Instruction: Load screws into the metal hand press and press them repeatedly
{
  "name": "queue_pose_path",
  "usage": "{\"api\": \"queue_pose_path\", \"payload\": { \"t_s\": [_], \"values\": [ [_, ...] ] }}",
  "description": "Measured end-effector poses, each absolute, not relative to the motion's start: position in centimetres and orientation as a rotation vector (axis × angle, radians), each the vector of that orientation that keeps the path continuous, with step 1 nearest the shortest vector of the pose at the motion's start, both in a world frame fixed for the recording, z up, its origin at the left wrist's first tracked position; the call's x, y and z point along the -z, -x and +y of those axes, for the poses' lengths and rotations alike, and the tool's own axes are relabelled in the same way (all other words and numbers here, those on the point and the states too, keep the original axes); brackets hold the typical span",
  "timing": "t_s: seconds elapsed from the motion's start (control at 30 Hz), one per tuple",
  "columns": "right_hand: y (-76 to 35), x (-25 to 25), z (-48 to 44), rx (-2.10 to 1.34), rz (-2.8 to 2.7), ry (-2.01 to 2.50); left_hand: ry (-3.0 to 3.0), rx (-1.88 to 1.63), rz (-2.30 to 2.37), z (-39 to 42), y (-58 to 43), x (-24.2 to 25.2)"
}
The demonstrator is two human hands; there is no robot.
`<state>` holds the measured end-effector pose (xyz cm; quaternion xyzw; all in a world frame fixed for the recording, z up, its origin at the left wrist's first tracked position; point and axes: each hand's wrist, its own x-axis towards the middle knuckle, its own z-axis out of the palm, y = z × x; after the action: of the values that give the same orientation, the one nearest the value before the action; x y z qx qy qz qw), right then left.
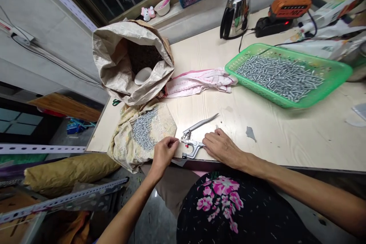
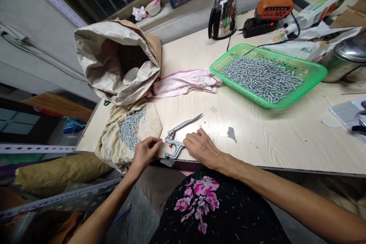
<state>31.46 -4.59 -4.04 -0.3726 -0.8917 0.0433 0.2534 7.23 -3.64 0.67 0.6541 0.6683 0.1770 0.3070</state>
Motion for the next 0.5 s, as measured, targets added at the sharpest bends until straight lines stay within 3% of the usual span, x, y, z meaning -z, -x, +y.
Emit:
{"api": "queue_pose_path", "payload": {
  "t_s": [0.17, 0.5],
  "values": [
    [-31.4, 3.8, -4.8, 0.032, -2.411, 0.977, -1.156, -0.596, 1.628, -4.9, -8.2, -0.6],
    [-31.5, 3.7, -4.6, 0.023, -2.388, 1.016, -1.365, -0.508, 1.668, -5.1, -8.1, 0.3]
  ]
}}
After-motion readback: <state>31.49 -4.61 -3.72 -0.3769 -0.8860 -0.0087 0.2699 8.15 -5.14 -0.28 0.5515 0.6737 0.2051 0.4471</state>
